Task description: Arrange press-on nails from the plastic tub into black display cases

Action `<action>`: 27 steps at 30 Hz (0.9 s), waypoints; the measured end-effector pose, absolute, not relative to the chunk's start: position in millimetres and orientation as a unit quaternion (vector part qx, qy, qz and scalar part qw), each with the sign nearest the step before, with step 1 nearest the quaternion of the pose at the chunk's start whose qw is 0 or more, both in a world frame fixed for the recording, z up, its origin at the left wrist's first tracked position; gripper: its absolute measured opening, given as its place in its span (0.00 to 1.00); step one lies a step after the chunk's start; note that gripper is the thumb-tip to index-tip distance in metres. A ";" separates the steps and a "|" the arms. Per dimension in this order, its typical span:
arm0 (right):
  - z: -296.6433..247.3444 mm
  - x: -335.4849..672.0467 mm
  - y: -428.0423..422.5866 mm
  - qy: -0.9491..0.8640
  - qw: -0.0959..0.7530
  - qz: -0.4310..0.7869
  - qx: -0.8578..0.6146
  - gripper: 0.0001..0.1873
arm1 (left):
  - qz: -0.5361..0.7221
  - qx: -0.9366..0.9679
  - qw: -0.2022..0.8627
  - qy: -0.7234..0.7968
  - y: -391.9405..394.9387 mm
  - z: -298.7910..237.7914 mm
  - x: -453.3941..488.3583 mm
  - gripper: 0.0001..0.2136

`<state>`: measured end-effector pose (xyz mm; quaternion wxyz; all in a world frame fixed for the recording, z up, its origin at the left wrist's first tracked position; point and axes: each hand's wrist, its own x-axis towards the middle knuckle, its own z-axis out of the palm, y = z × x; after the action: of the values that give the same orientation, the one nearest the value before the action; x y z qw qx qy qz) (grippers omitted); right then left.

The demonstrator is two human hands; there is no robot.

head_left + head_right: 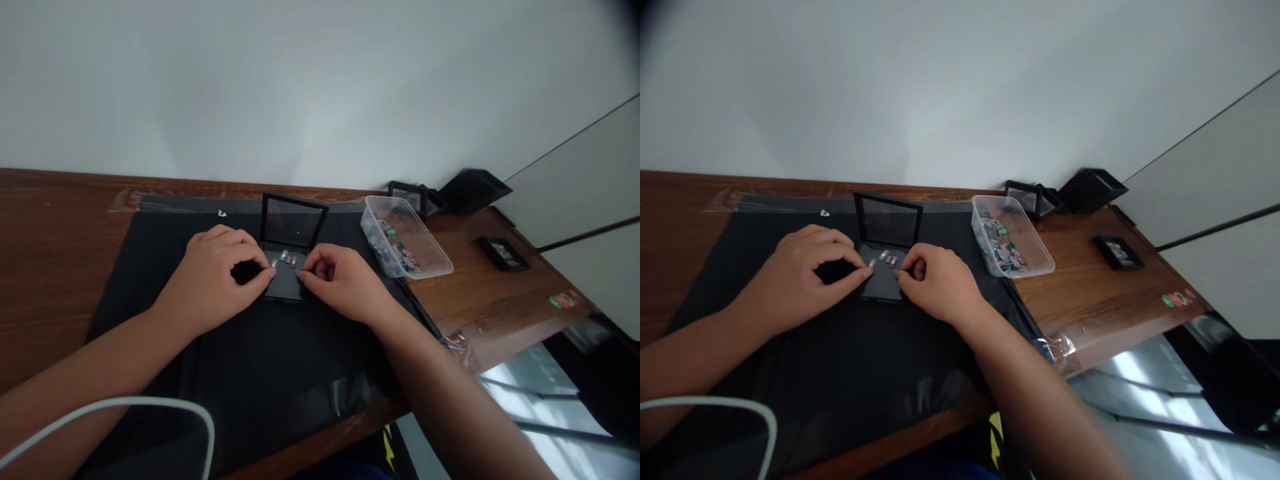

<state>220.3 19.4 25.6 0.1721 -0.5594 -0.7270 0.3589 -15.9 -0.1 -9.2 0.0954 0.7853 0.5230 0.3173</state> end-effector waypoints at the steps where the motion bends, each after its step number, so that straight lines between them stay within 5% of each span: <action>1: 24.5 220.7 19.2 -0.730 0.182 0.363 -0.551 0.03 | 0.319 0.785 0.098 0.522 0.1 -9.5 -16.2 0.14; 27: 21.6 227.8 29.8 -0.750 0.190 0.344 -0.532 0.08 | 0.337 0.813 0.076 0.468 7.4 -19.4 -23.8 0.14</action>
<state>227.8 29.8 21.6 0.1904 -0.5318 -0.7502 0.3438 -23.8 7.4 -19.4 0.0758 0.8131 0.4682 0.3375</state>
